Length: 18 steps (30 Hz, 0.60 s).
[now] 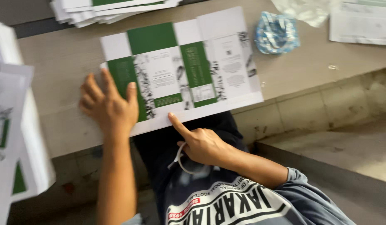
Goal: The person assembles flat-packed cardboard boxes labeled 'Gourmet Cookies' by folding the flaps and securing them with clear adhesive tape. They handle multiple boxes one at a time, stacking the finished units on the table.
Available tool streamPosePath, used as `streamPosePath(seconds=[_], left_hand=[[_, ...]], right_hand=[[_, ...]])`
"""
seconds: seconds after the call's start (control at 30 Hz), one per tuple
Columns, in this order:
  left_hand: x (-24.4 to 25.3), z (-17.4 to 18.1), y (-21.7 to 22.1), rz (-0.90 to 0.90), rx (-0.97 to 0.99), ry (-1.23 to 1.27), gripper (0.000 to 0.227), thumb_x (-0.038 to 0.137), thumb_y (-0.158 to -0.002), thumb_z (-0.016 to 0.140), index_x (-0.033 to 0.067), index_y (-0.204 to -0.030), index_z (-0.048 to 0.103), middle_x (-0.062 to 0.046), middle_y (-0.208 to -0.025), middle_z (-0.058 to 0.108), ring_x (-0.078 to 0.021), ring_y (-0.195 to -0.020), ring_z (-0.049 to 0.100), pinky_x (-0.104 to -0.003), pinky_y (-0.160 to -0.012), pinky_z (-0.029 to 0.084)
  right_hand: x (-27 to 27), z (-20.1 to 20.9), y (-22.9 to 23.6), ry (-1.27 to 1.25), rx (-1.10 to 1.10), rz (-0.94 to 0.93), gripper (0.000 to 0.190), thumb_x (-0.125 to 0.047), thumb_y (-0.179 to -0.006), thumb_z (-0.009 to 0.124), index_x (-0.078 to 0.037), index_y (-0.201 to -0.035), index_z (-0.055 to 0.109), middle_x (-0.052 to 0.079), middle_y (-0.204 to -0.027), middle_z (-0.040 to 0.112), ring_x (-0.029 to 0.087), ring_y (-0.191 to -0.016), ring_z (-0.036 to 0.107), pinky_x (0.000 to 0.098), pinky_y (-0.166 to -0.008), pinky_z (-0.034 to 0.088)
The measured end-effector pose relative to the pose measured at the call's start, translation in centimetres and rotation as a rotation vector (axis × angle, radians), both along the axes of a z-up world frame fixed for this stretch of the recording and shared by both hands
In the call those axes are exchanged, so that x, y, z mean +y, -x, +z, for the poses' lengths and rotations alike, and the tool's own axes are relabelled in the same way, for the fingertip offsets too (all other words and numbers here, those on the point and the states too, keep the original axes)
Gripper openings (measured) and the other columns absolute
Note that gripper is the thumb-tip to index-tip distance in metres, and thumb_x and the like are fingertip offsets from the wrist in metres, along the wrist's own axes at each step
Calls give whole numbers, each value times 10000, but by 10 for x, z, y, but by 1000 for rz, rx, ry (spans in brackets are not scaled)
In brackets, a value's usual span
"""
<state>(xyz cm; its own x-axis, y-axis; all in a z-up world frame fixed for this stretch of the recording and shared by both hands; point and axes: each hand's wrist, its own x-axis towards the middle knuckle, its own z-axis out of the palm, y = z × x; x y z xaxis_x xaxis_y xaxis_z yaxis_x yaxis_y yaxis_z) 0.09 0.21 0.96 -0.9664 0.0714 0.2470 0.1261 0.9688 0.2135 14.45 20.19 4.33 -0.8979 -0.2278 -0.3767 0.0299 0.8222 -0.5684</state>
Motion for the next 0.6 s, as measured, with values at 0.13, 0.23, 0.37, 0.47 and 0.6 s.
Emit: streamPosePath(seconds=[0.13, 0.23, 0.37, 0.47, 0.6], left_hand=[[-3, -5, 0, -33, 61, 33, 732, 517, -1000, 669, 23, -1529, 564, -261, -1464, 413, -512, -1276, 409, -705, -966, 338], [-3, -6, 0, -63, 150, 71, 693, 505, -1043, 675, -6, -1506, 602, -280, -1442, 449, -500, -1257, 417, -664, -938, 349], [-3, -5, -1, -65, 118, 52, 677, 449, -1039, 703, -32, -1502, 589, -269, -1448, 407, -504, -1273, 387, -710, -941, 332], [-5, -7, -1, -71, 140, 56, 676, 474, -1048, 687, -28, -1496, 620, -249, -1432, 426, -472, -1250, 395, -683, -930, 350], [-8, -12, 0, -68, 166, 29, 676, 496, -1051, 681, -8, -1498, 627, -263, -1447, 447, -493, -1260, 398, -699, -935, 344]], right_hand=[[57, -16, -25, 9, 83, -206, 830, -306, -926, 671, -254, -1636, 245, 230, -669, 629, 487, -640, 643, 553, -645, 524], [94, -12, -37, -13, 115, -311, 859, -222, -959, 674, -252, -1655, 171, 177, -524, 523, 402, -473, 527, 455, -559, 458], [113, -16, -40, -69, 24, -368, 777, -196, -960, 608, -347, -1633, 250, 246, -695, 615, 520, -601, 538, 503, -595, 457], [128, -21, -46, 16, 140, -411, 779, -92, -925, 644, -280, -1614, 333, 159, -668, 685, 251, -453, 508, 385, -564, 492], [148, -25, -56, -55, 111, -568, 834, -139, -914, 682, -311, -1631, 291, 195, -657, 656, 287, -512, 533, 303, -615, 461]])
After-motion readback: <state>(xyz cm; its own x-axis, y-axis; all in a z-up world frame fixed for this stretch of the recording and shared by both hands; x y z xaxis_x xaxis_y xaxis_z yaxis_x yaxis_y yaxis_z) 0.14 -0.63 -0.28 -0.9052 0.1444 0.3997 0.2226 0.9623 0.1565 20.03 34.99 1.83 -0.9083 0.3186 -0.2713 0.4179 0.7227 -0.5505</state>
